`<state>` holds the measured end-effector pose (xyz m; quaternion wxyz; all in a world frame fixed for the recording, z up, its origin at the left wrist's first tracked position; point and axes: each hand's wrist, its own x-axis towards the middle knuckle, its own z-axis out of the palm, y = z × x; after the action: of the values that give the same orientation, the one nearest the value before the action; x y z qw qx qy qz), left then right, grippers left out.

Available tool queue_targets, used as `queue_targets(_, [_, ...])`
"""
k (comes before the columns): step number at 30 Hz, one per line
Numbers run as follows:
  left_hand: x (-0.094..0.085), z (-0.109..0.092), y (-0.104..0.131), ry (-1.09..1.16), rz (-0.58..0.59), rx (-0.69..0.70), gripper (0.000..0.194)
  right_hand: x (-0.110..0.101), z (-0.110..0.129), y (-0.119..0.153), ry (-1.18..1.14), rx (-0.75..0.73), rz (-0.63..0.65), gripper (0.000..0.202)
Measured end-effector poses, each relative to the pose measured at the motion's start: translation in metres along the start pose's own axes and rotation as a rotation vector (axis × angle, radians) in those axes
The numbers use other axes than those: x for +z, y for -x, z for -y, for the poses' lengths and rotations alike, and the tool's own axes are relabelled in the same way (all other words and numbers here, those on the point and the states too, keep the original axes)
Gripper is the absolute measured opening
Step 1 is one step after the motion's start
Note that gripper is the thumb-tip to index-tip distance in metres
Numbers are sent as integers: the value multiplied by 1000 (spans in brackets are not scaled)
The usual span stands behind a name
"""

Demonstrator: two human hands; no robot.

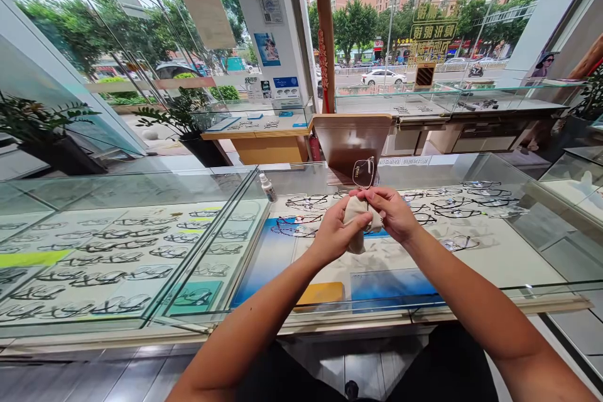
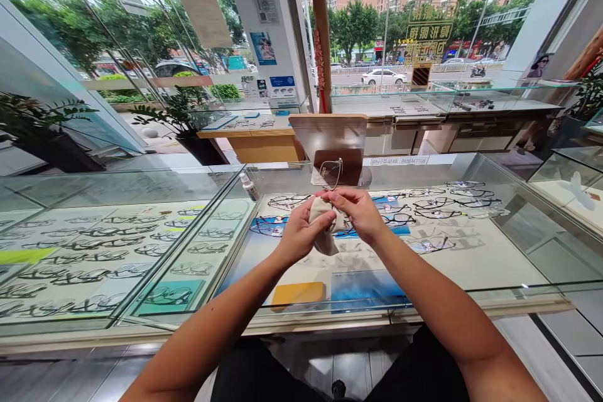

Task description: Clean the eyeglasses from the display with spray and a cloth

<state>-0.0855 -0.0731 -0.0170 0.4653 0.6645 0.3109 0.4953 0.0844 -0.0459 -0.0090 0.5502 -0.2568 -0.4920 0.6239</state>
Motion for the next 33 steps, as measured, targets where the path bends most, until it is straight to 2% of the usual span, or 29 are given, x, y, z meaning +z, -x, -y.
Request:
queue_targets(4, [-2, 6, -4, -89, -157, 39, 52, 3, -9, 1, 156, -142, 13, 25])
queue_targets(7, [-4, 7, -7, -136, -195, 78, 56, 3, -9, 1, 184, -152, 32, 25])
queue_targets(9, [-5, 6, -7, -127, -153, 86, 58, 1, -7, 1, 160, -146, 37, 24])
queue_targets(14, [-10, 3, -5, -57, 89, 63, 54, -5, -1, -1, 71, -86, -16, 29])
queue_targets(16, [-11, 4, -5, -65, 100, 32, 60, -7, -1, -2, 70, -72, -27, 31])
queue_targets(19, [-10, 9, -6, -80, 21, -3, 63, -7, -5, -3, 125, -108, -2, 29])
queue_targets(23, [-7, 13, -9, -129, -151, 31, 59, -4, -11, -2, 180, -139, 59, 26])
queue_targets(26, [-5, 14, -10, -139, -159, 52, 61, -4, -11, -2, 194, -152, 64, 26])
queue_targets(29, [-7, 11, -13, -128, -107, 81, 63, -4, -2, -3, 223, -208, 54, 22])
queue_targets(31, [-14, 5, -17, -135, -146, 88, 66, -3, 11, -5, 278, -260, 56, 20])
queue_targets(33, [-23, -6, -26, -135, -237, 93, 70, 1, 29, -8, 356, -303, 91, 20])
